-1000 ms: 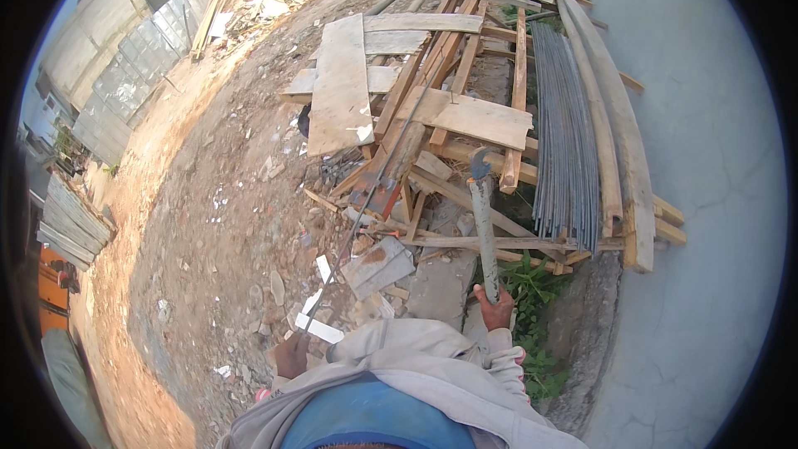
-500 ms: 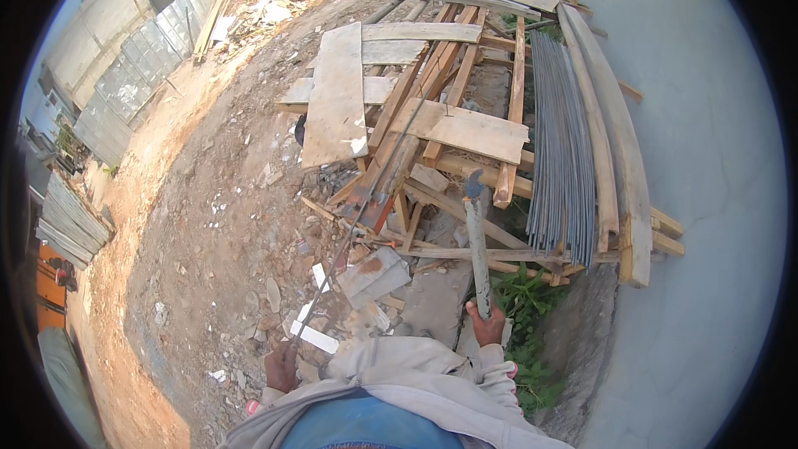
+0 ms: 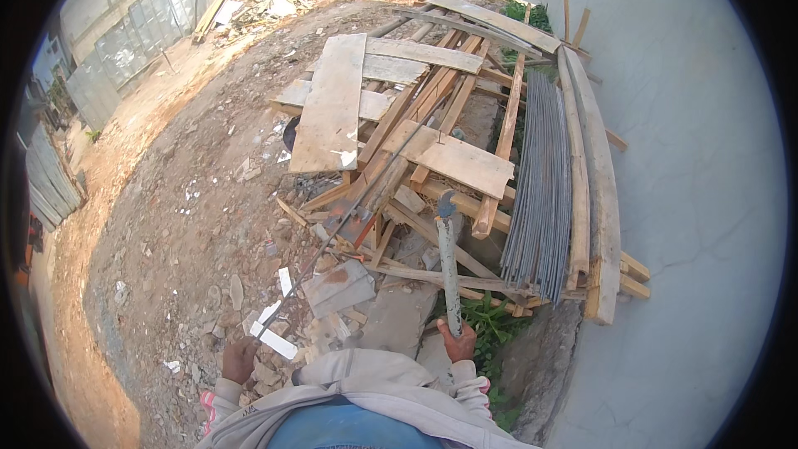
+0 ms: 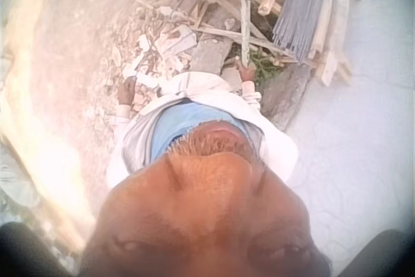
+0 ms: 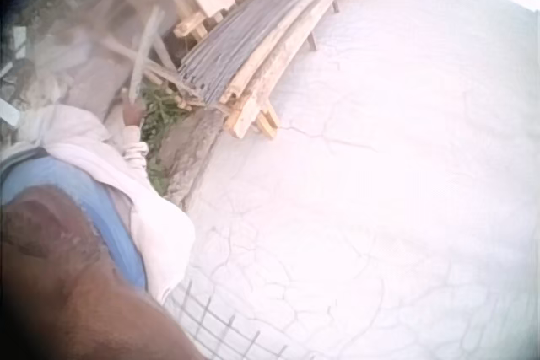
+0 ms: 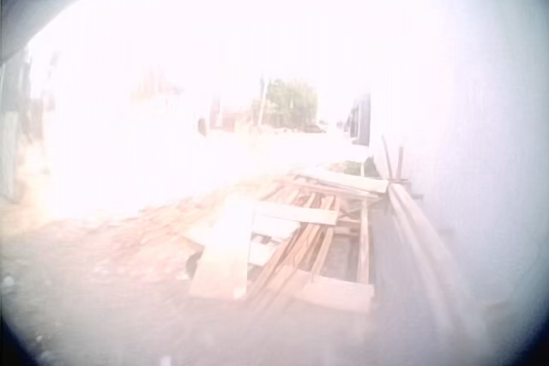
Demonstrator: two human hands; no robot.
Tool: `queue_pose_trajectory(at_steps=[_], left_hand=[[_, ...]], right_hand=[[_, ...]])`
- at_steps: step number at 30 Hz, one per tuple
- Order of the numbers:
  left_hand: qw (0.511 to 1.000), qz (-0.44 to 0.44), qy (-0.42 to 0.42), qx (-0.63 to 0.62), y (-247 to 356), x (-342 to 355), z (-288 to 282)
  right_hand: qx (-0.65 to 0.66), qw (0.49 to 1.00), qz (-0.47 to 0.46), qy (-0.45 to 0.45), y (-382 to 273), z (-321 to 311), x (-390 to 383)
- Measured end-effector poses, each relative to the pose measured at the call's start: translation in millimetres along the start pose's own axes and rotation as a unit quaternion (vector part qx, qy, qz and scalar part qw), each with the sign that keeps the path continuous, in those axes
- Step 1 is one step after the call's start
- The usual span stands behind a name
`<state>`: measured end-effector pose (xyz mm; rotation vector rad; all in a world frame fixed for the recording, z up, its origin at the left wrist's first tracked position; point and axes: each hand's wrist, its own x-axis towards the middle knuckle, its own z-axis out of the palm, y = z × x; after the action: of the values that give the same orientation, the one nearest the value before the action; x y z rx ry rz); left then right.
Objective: The person uses a hacksaw to cut a long metal rod in an outdoor construction area. They position the rod on a pile of wooden planks and debris, then repeatedly saw through the metal with both hands. The person adjusts the rod's position multiple times during the process.
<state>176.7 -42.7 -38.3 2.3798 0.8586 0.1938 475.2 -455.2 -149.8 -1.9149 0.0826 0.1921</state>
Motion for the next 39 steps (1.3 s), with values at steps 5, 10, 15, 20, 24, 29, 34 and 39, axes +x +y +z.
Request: queue_pose_trajectory(at_steps=[5,10,15,20,24,29,34,39], left_hand=[[1.000,0.001,-0.017,-0.006,4,16,-19],[0.998,0.052,-0.026,-0.011,-30,46,-28],[0.996,0.062,-0.060,-0.006,-34,64,-52],[0.995,0.074,-0.061,0.025,-45,73,-48],[0.997,0.052,-0.053,-0.015,-44,69,-45],[0.998,0.049,-0.033,0.000,-44,67,-43],[0.998,0.038,-0.050,0.004,-43,67,-43],[0.998,0.037,-0.055,-0.001,-37,70,-48]], right_hand=[[-0.058,0.994,-0.084,0.026,-1,7,2],[-0.031,0.992,-0.120,0.026,-37,5,-19],[0.025,0.996,-0.023,-0.077,-93,-1,-50],[0.014,0.988,-0.014,-0.154,-106,4,-80],[-0.079,0.987,-0.020,-0.138,-112,21,-103],[-0.113,0.984,-0.020,-0.139,-120,48,-114],[-0.099,0.982,0.051,-0.153,-134,61,-123],[-0.186,0.973,0.007,-0.134,-134,64,-123]])
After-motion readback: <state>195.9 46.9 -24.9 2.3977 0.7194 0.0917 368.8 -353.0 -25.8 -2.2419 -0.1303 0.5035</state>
